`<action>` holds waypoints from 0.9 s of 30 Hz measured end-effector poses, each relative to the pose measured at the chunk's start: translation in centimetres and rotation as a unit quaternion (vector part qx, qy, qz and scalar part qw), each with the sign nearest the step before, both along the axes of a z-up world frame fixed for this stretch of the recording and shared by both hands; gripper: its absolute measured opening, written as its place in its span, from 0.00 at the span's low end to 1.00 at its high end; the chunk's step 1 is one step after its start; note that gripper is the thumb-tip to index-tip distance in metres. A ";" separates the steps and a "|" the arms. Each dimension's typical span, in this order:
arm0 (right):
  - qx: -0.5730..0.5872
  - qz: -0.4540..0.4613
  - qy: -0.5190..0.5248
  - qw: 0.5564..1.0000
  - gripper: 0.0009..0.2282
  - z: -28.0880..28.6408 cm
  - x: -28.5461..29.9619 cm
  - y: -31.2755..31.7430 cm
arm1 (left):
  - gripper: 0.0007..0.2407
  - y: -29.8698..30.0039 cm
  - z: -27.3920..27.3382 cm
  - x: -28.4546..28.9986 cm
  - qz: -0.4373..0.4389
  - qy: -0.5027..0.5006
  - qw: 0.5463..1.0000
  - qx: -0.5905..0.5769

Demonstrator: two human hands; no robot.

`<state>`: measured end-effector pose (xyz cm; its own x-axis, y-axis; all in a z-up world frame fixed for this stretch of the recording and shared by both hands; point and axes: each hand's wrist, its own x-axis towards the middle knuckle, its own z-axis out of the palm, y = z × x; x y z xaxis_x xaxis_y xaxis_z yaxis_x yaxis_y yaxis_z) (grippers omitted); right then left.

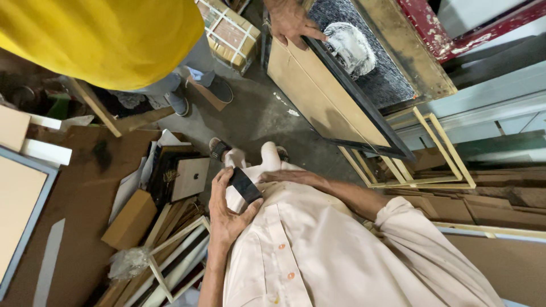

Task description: The person handles a roll of tape and moves several framed artworks and a rolled canvas within a workshop. They pick up and reposition frames, including a portrait sketch, and place items on a table and floor.

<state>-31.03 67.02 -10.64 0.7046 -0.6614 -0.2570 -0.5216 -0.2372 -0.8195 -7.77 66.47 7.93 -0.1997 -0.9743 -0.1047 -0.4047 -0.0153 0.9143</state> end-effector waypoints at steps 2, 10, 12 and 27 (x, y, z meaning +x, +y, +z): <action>0.005 0.014 -0.006 1.000 0.13 0.2 0.1 0.0 | 0.35 0.2 0.0 -0.1 0.000 0.016 1.000 0.012; -0.034 0.025 -0.020 0.999 0.13 -3.3 0.2 1.2 | 0.34 0.9 0.1 0.3 0.001 -0.001 1.000 -0.014; -0.110 -0.021 -0.064 0.992 0.10 -4.9 0.3 1.6 | 0.34 1.3 0.0 0.5 0.009 -0.025 0.999 -0.021; 0.187 -0.009 -0.129 0.974 0.47 9.1 7.2 -13.3 | 0.35 3.2 -0.1 -0.3 -0.005 -0.015 0.998 -0.060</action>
